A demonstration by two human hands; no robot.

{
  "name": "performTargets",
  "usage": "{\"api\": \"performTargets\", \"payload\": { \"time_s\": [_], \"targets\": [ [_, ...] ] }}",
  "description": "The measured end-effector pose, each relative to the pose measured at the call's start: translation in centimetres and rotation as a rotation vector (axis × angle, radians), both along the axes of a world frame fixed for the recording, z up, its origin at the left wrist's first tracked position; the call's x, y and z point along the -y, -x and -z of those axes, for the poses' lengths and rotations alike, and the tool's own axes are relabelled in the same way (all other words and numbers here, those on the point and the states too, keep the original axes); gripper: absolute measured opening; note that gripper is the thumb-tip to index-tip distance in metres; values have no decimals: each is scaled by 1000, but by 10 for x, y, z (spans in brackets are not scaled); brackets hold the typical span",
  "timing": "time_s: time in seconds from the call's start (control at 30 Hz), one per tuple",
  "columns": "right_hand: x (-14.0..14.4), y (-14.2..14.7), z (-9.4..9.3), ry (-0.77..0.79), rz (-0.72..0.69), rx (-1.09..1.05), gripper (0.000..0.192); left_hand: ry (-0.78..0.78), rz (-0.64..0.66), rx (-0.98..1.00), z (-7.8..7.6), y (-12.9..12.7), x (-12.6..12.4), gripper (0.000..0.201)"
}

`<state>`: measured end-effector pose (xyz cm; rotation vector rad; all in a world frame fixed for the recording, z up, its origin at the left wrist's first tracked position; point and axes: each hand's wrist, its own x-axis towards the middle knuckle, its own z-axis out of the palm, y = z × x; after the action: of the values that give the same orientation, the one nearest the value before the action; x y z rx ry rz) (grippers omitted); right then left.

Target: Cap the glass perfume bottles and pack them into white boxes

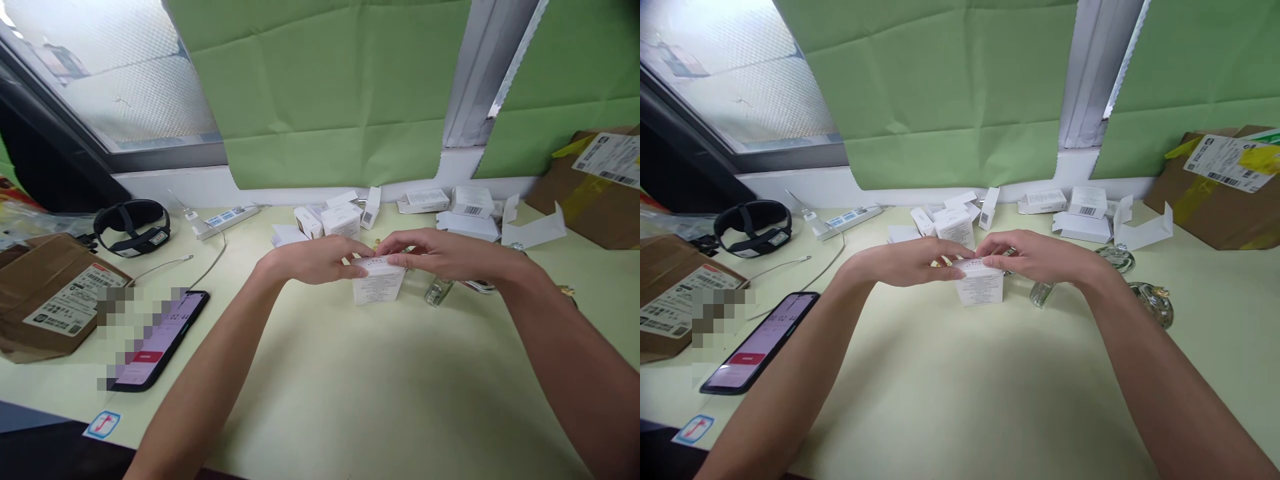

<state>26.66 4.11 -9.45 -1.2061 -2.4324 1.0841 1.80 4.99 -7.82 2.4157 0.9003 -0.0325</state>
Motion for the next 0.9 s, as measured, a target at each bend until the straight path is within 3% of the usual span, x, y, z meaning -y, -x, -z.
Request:
{"api": "performTargets", "payload": {
  "time_s": [0.9],
  "targets": [
    [0, 1, 1, 32, 6, 18, 43, 89, -81, -49, 5, -3, -2, 49]
  ]
}}
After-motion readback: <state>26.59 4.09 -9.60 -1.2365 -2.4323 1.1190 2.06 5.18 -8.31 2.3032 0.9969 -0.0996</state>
